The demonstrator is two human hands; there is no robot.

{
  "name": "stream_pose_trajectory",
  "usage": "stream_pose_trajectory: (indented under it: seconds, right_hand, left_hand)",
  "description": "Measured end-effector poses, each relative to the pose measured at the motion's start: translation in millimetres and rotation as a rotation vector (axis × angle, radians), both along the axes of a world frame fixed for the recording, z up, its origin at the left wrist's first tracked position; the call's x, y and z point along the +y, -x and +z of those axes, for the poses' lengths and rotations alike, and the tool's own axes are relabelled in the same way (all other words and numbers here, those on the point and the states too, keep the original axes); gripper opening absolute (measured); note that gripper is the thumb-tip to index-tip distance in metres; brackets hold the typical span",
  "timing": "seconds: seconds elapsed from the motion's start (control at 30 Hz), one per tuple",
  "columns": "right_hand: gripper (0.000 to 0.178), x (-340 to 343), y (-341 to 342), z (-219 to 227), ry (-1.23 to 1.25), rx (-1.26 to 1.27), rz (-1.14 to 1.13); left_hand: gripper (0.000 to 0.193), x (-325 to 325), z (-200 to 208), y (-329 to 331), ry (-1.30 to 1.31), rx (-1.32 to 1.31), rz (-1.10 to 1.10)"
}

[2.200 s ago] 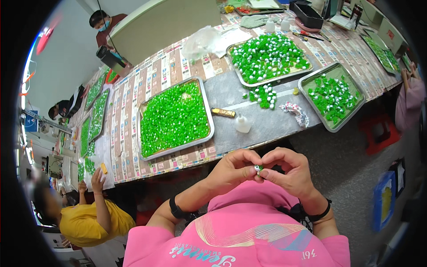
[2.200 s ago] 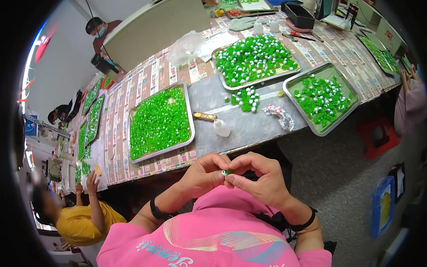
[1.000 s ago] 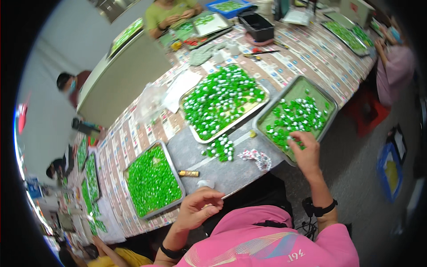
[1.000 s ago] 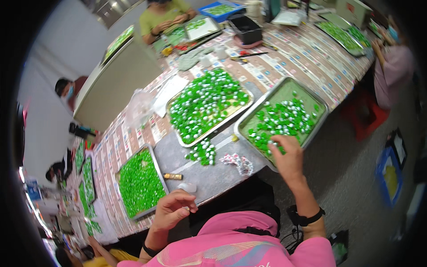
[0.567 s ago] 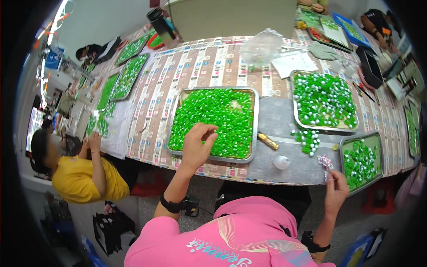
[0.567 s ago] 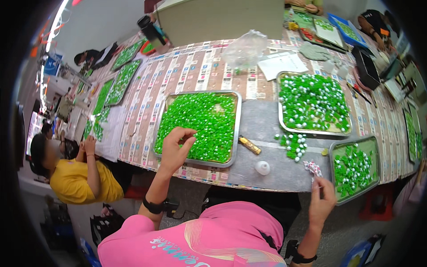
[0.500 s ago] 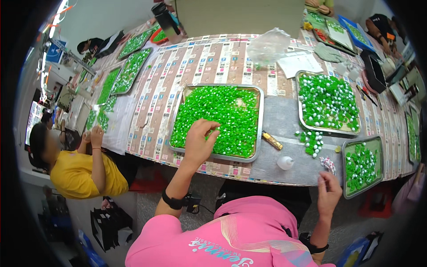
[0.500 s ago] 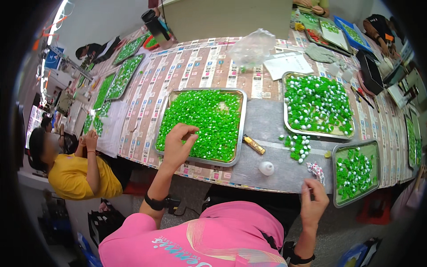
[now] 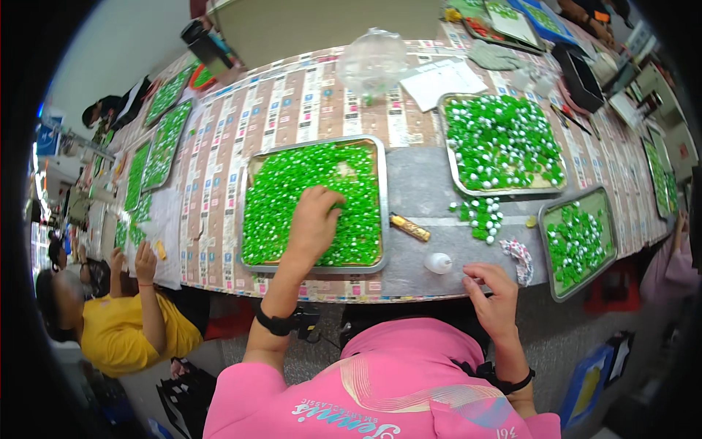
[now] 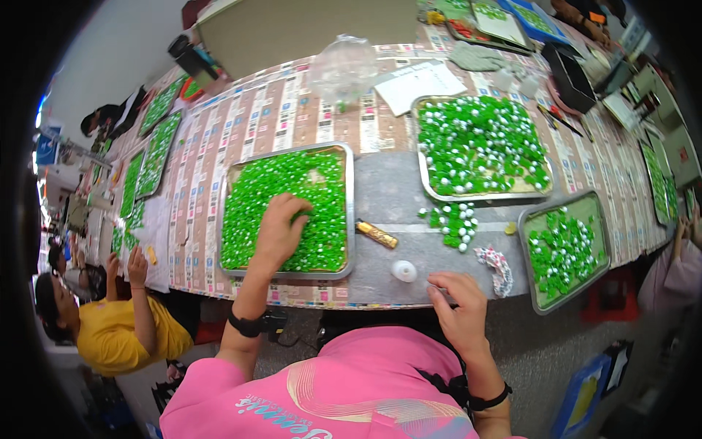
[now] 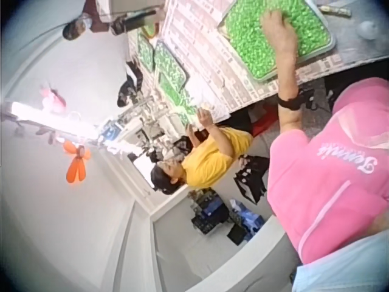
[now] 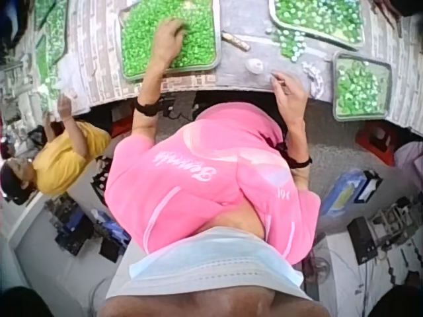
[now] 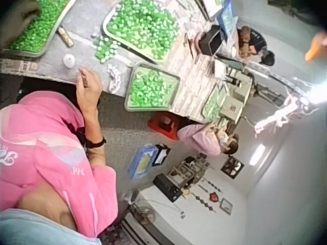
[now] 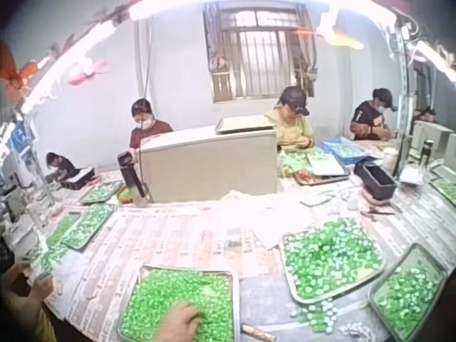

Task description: Manually assembling small green and white plastic parts using glue.

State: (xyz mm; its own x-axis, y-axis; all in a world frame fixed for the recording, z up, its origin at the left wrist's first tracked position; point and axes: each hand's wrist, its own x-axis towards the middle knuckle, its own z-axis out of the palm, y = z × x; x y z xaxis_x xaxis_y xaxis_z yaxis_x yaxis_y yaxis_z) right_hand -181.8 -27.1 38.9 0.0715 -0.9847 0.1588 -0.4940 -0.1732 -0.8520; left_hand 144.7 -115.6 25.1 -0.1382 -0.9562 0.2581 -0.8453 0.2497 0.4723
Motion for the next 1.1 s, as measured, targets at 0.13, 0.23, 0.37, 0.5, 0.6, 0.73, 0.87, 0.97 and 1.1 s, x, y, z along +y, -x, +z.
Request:
stream_pose_trajectory:
  seconds: [0.13,0.23,0.37,0.5,0.6,0.73,0.87,0.97,1.1]
  right_hand:
    - [0.016,-6.6,6.9,-0.2,-0.021,0.003,-0.005]
    - [0.019,-11.9,6.4,-3.8,-0.022,0.007,0.019]
    - [0.027,-16.7,-0.3,-2.8,-0.041,-0.004,0.038]
    - [0.035,-20.2,-5.2,-2.0,-0.033,0.027,0.085]
    - [0.036,-20.1,-11.9,-3.0,-0.044,0.015,0.115]
    - [0.041,-17.8,-15.8,-2.4,-0.088,0.005,0.087]
    - [0.045,-18.0,-16.0,-4.8,-0.101,0.009,0.085]
    - [0.048,-18.8,-18.4,-4.1,-0.089,0.023,0.101]
    - [0.051,-20.9,-23.2,-5.2,-0.059,0.055,0.136]
  left_hand:
    - [0.024,3.7,0.4,7.5,-0.048,0.227,0.081]
    - [0.026,9.8,2.7,12.0,0.01,0.229,0.07]
    - [0.023,21.8,0.8,17.0,-0.003,0.458,0.131]
    - [0.018,27.2,-5.5,25.3,-0.074,0.808,0.214]
    - [0.019,27.6,-14.3,24.9,-0.053,0.858,0.234]
    - [0.02,29.7,-10.0,23.7,-0.092,1.09,0.208]
    - [0.02,32.3,-8.2,23.6,-0.199,1.232,0.215]
    - [0.02,33.2,-7.2,24.8,-0.245,1.302,0.223]
    - [0.019,34.2,-3.3,27.1,-0.296,1.359,0.248]
